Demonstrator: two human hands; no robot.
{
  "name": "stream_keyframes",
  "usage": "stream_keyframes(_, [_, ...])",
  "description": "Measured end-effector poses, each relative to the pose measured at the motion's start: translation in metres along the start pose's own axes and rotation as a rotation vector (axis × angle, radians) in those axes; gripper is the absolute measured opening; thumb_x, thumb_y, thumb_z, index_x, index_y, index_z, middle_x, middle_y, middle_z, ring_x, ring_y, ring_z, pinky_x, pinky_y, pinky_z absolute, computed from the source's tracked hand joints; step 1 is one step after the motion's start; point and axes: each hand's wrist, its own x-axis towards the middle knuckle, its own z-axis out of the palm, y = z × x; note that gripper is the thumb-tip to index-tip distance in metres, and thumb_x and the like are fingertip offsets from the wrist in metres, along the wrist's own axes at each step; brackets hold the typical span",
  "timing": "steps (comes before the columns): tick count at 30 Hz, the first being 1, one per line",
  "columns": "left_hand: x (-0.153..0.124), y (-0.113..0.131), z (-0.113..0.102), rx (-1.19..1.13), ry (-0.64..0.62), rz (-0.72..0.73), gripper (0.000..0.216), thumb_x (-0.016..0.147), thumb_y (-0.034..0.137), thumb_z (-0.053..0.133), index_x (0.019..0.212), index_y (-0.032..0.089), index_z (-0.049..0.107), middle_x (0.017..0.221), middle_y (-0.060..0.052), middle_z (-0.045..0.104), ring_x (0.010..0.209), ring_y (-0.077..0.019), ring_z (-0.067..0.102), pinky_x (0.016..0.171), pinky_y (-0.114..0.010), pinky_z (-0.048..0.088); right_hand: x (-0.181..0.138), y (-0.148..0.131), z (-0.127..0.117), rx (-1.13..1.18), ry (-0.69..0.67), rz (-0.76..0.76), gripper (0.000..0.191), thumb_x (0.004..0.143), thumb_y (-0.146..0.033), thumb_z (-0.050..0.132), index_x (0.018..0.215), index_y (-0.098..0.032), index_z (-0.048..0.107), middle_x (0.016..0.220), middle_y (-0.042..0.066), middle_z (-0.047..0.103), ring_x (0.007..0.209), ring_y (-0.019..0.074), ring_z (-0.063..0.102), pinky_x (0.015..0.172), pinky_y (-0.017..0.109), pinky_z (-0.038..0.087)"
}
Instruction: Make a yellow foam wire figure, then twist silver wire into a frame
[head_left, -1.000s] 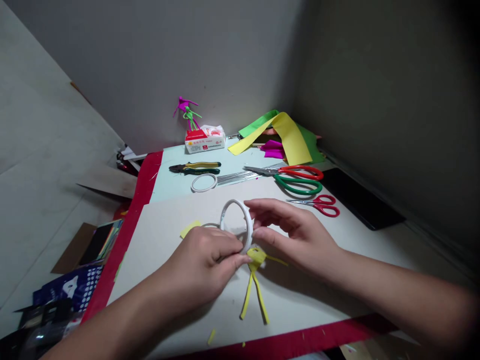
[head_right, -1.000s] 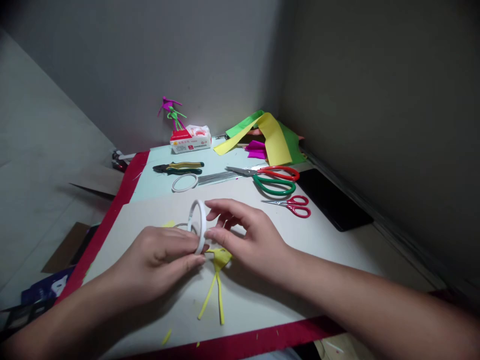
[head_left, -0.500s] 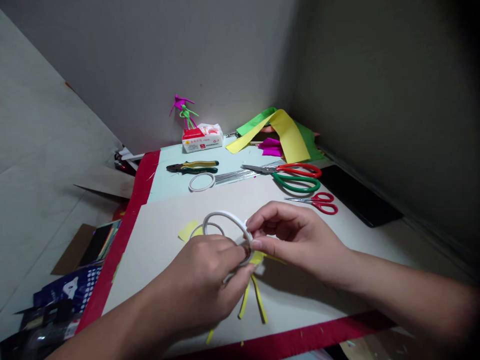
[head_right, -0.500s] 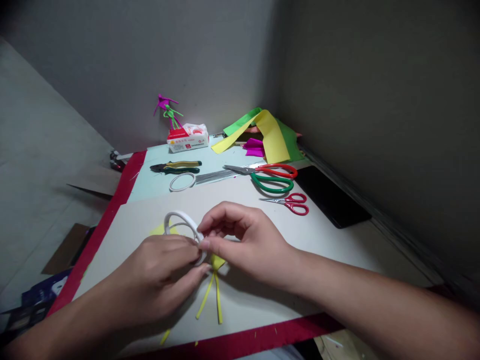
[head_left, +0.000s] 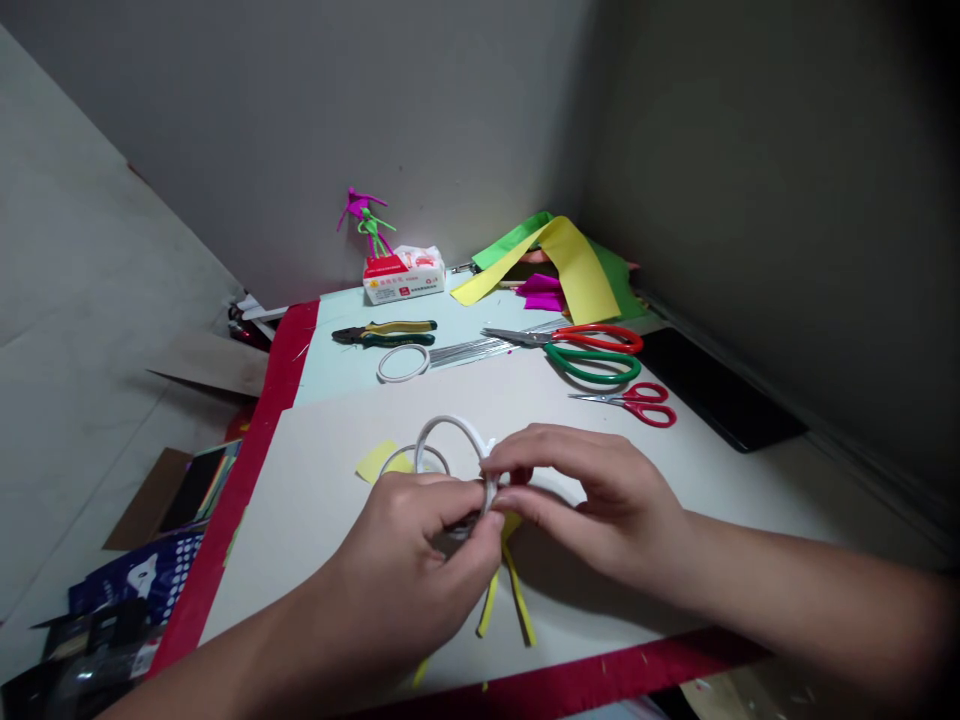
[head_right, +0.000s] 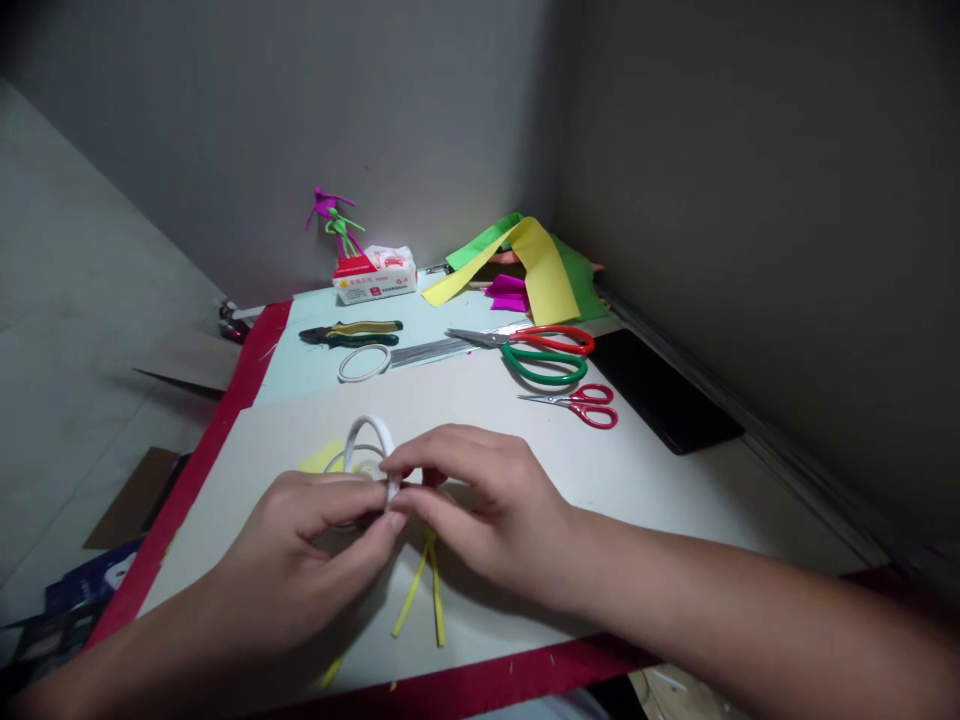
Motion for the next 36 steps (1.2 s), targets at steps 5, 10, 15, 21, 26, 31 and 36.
stream_keyframes(5, [-0.003, 0.000, 0.001, 0.029, 0.003, -0.007, 0.030, 0.088, 0.018, 0.045, 0.058, 0.018, 0.050, 0.053, 0.004, 0.042, 0.051, -0.0089, 0.039, 0.052, -0.024, 0.031, 0.001, -0.002, -0.003, -0.087, 0.000, -0.003, 0.014, 0.085, -0.010, 0.059, 0.092, -0.021, 0.065, 0.084, 0.003, 0.071, 0.077, 0.0141, 0.065, 0.072, 0.026, 0.053])
stream_keyframes(10, [-0.004, 0.000, 0.001, 0.003, 0.014, -0.005, 0.032, 0.090, 0.021, 0.041, 0.058, 0.019, 0.045, 0.053, 0.004, 0.042, 0.050, -0.0097, 0.040, 0.052, -0.025, 0.031, 0.002, -0.005, -0.003, -0.124, -0.013, -0.015, 0.016, 0.085, -0.008, 0.056, 0.090, -0.020, 0.064, 0.082, 0.003, 0.070, 0.076, 0.0138, 0.064, 0.070, 0.026, 0.052])
stream_keyframes(15, [-0.004, 0.001, 0.003, 0.000, 0.077, 0.013, 0.034, 0.086, 0.017, 0.044, 0.055, 0.019, 0.031, 0.051, 0.006, 0.029, 0.047, -0.0078, 0.031, 0.049, -0.025, 0.025, -0.001, -0.004, -0.003, -0.155, -0.032, -0.081, 0.014, 0.086, -0.006, 0.052, 0.090, -0.017, 0.060, 0.082, 0.006, 0.067, 0.076, 0.0138, 0.061, 0.070, 0.026, 0.050])
stream_keyframes(21, [-0.005, 0.005, 0.001, -0.093, 0.047, -0.114, 0.034, 0.079, 0.018, 0.047, 0.051, 0.018, 0.027, 0.049, 0.005, 0.024, 0.047, -0.0080, 0.027, 0.046, -0.024, 0.023, -0.005, -0.001, 0.001, -0.187, -0.110, -0.151, 0.013, 0.086, -0.006, 0.044, 0.089, -0.017, 0.050, 0.080, 0.005, 0.058, 0.075, 0.0145, 0.051, 0.068, 0.027, 0.046])
stream_keyframes(26, [-0.007, 0.016, -0.006, -0.289, -0.018, -0.324, 0.032, 0.072, 0.022, 0.048, 0.047, 0.019, 0.027, 0.047, 0.005, 0.023, 0.045, -0.0083, 0.024, 0.042, -0.024, 0.020, -0.005, -0.009, 0.005, -0.158, -0.119, -0.146, 0.012, 0.085, -0.006, 0.042, 0.088, -0.018, 0.044, 0.079, 0.005, 0.051, 0.072, 0.0149, 0.045, 0.065, 0.028, 0.042])
stream_keyframes(31, [-0.007, 0.031, -0.011, -0.468, -0.099, -0.520, 0.032, 0.068, 0.028, 0.051, 0.044, 0.020, 0.032, 0.043, 0.005, 0.026, 0.044, -0.0080, 0.024, 0.042, -0.024, 0.017, -0.006, -0.012, 0.005, -0.105, -0.142, -0.209, 0.020, 0.080, -0.003, 0.043, 0.089, -0.020, 0.041, 0.077, 0.003, 0.049, 0.070, 0.0150, 0.045, 0.064, 0.029, 0.042])
stream_keyframes(36, [-0.006, 0.021, -0.023, -0.659, -0.004, -0.595, 0.033, 0.073, 0.025, 0.046, 0.042, 0.020, 0.037, 0.037, 0.006, 0.033, 0.038, -0.0072, 0.025, 0.038, -0.022, 0.020, -0.010, -0.005, 0.000, 0.028, -0.031, -0.271, 0.021, 0.080, -0.005, 0.046, 0.093, -0.021, 0.041, 0.078, 0.003, 0.047, 0.075, 0.0173, 0.050, 0.066, 0.032, 0.046])
